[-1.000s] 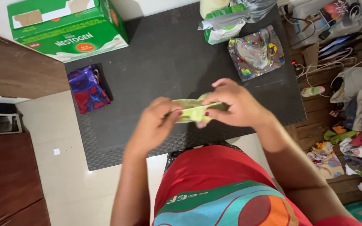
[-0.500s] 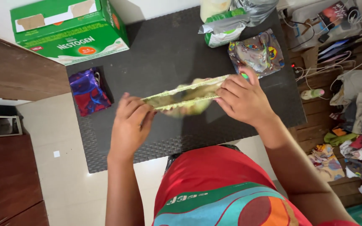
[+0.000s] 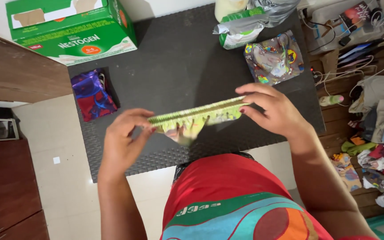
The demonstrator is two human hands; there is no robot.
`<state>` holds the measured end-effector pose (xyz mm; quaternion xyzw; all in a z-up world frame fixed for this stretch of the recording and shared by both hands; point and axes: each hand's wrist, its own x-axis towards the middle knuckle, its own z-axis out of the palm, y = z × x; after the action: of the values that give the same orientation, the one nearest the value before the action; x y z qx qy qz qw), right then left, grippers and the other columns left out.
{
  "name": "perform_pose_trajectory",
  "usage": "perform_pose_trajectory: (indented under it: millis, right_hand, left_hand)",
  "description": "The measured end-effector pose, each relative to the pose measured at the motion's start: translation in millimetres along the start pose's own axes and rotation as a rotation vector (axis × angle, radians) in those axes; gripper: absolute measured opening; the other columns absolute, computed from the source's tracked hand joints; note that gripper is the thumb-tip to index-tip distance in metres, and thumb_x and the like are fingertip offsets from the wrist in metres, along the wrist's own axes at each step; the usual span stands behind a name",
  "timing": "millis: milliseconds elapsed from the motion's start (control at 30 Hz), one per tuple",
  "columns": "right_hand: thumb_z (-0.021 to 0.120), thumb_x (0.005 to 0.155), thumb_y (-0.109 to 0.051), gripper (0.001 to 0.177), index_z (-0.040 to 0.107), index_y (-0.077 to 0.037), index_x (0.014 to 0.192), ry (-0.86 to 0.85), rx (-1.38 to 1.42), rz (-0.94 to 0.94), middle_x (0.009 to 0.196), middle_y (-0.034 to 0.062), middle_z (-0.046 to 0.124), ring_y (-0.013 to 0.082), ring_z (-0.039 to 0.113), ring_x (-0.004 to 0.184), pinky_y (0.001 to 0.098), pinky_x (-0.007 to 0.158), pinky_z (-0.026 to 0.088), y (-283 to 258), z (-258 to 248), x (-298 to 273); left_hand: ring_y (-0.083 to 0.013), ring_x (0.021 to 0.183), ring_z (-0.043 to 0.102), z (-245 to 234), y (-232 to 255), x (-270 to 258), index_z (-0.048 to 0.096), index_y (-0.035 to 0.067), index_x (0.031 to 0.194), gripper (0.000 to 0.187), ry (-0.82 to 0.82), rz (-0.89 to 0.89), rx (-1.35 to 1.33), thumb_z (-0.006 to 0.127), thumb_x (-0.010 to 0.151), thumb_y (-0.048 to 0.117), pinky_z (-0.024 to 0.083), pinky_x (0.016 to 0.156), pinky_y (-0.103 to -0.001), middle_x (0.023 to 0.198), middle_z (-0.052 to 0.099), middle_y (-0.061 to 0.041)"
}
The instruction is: Folding various items of infant and adult clothing on a table.
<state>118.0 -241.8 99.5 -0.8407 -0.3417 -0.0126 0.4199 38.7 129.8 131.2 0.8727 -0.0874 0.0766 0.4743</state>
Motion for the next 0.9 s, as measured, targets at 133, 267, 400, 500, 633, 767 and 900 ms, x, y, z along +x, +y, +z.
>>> perform_pose_trajectory:
  millis: [133,267,400,500,633,767,900]
  right_hand:
    - [0.078,0.092,-0.013,0.016,0.068,-0.004,0.1,-0.009,0.0,0.023,0.113,0.0111,0.071,0.0297,0.071,0.101,0.0373,0.088,0.057,38.4,28.6,11.8]
    - [0.082,0.091,-0.013,0.019,0.068,-0.004,0.1,0.127,-0.109,0.032,0.105,0.0115,0.069,0.0313,0.069,0.096,0.0392,0.084,0.056,46.1,43.5,27.1]
    - [0.081,0.093,-0.01,0.028,0.07,-0.001,0.116,0.241,-0.243,-0.067,0.109,0.0143,0.067,0.035,0.067,0.102,0.0432,0.089,0.055,29.5,36.6,29.7]
    - [0.077,0.091,-0.001,0.017,0.068,-0.006,0.104,0.23,-0.37,-0.223,0.108,0.0097,0.068,0.0337,0.067,0.104,0.0458,0.096,0.057,40.0,47.1,13.0]
    - [0.076,0.088,-0.001,0.018,0.069,-0.006,0.104,0.186,-0.338,-0.238,0.107,0.0111,0.067,0.0343,0.066,0.102,0.0466,0.093,0.056,59.4,80.8,-31.5]
    - [0.068,0.08,-0.005,0.015,0.07,-0.007,0.095,-0.131,-0.236,-0.101,0.097,0.0099,0.068,0.0333,0.065,0.094,0.0462,0.084,0.052,109.6,139.9,-102.1]
    - [0.063,0.08,-0.009,0.011,0.068,-0.009,0.089,-0.48,-0.236,0.016,0.094,0.0107,0.067,0.0338,0.064,0.091,0.0459,0.082,0.051,140.6,178.9,-148.3]
  left_hand:
    - [-0.0282,0.091,0.072,20.6,-38.8,16.6,0.07,0.002,0.103,0.013,0.014,-0.104,0.182,0.076,0.091,0.002,0.057,0.079,-0.038,0.1,0.072,-0.014]
    - [-0.0347,0.093,0.067,31.8,-40.3,32.5,0.068,0.003,0.114,0.019,0.147,0.023,0.292,0.07,0.096,-0.003,0.054,0.079,-0.043,0.102,0.069,-0.016]
    - [-0.0361,0.098,0.064,28.0,-18.2,32.9,0.068,-0.001,0.119,0.022,0.22,0.241,0.406,0.07,0.097,-0.004,0.054,0.086,-0.045,0.107,0.067,-0.016]
    - [-0.0349,0.092,0.062,39.1,-25.8,11.2,0.069,0.0,0.106,0.013,0.208,0.266,0.447,0.075,0.095,-0.002,0.052,0.081,-0.044,0.1,0.066,-0.016]
    - [-0.0341,0.091,0.063,75.9,-72.8,-37.1,0.073,0.0,0.104,0.024,0.078,0.238,0.468,0.071,0.081,-0.006,0.052,0.079,-0.045,0.099,0.068,-0.014]
    - [-0.0369,0.092,0.063,136.0,-149.4,-106.2,0.073,0.003,0.095,0.016,-0.149,0.066,0.375,0.068,0.08,0.001,0.051,0.08,-0.048,0.097,0.067,-0.015]
    - [-0.0371,0.097,0.064,181.2,-200.2,-156.9,0.07,0.005,0.088,0.008,-0.421,-0.129,0.309,0.063,0.085,0.007,0.052,0.083,-0.046,0.097,0.068,-0.015]
